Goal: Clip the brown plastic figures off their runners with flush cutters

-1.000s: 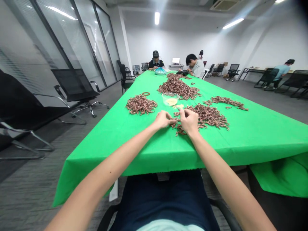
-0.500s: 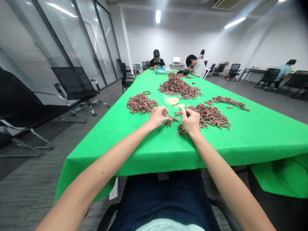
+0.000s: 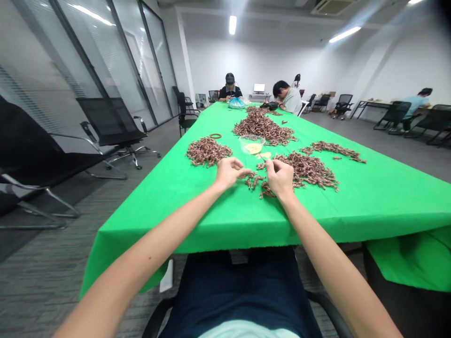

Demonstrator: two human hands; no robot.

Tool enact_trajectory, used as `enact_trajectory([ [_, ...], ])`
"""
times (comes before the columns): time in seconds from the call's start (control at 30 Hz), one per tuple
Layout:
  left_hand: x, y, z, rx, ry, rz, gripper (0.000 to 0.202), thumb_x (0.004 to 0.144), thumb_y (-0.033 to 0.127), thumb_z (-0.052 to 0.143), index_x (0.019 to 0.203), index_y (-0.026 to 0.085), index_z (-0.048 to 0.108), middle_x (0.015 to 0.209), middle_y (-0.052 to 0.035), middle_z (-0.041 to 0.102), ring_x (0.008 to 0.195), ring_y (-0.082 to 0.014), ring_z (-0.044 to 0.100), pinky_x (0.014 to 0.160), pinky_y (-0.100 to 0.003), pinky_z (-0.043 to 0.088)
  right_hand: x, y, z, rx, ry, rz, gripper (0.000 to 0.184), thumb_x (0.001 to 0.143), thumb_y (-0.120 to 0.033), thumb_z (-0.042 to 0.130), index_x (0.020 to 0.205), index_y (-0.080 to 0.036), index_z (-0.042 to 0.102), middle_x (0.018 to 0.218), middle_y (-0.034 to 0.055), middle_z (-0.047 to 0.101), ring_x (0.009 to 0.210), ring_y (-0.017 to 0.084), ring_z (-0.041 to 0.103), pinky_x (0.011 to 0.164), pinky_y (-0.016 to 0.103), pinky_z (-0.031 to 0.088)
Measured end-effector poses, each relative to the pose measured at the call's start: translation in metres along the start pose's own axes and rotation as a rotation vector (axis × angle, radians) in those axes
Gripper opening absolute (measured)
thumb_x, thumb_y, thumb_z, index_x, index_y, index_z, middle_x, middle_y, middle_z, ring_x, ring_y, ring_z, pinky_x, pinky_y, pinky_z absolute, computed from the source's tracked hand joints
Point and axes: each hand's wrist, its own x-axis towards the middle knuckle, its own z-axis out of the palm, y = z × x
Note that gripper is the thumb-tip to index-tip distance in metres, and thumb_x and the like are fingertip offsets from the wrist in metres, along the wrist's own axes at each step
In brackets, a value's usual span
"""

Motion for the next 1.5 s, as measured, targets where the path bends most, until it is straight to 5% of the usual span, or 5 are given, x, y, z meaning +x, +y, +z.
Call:
enact_trajectory([
  [0.5, -0.007, 0.008, -0.010, -0.248, -0.096, -0.137, 0.048, 0.054, 0.022, 0.095, 0.094, 0.010, 0.072, 0.087, -0.0113, 0.075, 0.075, -0.0234, 0.072, 0.069, -0.038, 0.061, 0.000, 0.001, -0.001, 0.003, -0.017, -0.002, 0.044, 0.093, -0.046, 0.046, 0.059, -0.020, 0.053, 0.055, -0.0009, 0.050, 0.054, 0.014, 0.043, 0.056, 0.029, 0.029],
  [0.7, -0.006, 0.008, -0.011, -0.245, -0.164, -0.184, 0.018, 0.091, 0.023, 0.070, 0.103, 0.011, 0.066, 0.095, -0.0054, 0.071, 0.082, -0.0174, 0.070, 0.075, -0.035, 0.060, 0.000, 0.001, -0.001, 0.005, -0.018, -0.005, 0.044, 0.093, -0.046, 0.047, 0.057, -0.020, 0.052, 0.053, -0.0014, 0.048, 0.054, 0.013, 0.043, 0.056, 0.029, 0.029],
  [0.8, -0.005, 0.007, -0.012, -0.229, -0.154, -0.189, 0.018, 0.096, 0.027, 0.063, 0.104, 0.011, 0.065, 0.097, -0.0053, 0.069, 0.082, -0.0166, 0.068, 0.074, -0.034, 0.060, 0.000, 0.002, -0.001, 0.009, -0.025, -0.006, 0.044, 0.093, -0.045, 0.047, 0.059, -0.019, 0.056, 0.054, -0.0009, 0.050, 0.054, 0.013, 0.045, 0.057, 0.029, 0.030],
  [1.1, -0.008, 0.012, -0.012, -0.267, -0.063, -0.076, 0.038, 0.060, 0.024, 0.090, 0.090, 0.011, 0.070, 0.088, -0.0101, 0.075, 0.075, -0.0233, 0.073, 0.073, -0.040, 0.061, -0.001, 0.000, -0.001, 0.033, -0.082, -0.030, 0.044, 0.093, -0.047, 0.049, 0.061, -0.018, 0.060, 0.056, -0.0003, 0.053, 0.055, 0.013, 0.047, 0.057, 0.028, 0.032],
  [1.5, -0.036, 0.018, -0.028, -0.182, -0.059, 0.059, 0.034, 0.062, 0.027, 0.088, 0.083, 0.014, 0.064, 0.089, -0.0107, 0.077, 0.087, -0.0255, 0.075, 0.081, -0.039, 0.059, -0.003, 0.001, 0.001, 0.002, -0.204, -0.161, 0.042, 0.097, -0.049, 0.052, 0.072, -0.017, 0.061, 0.064, -0.0027, 0.058, 0.058, 0.011, 0.053, 0.061, 0.026, 0.044],
])
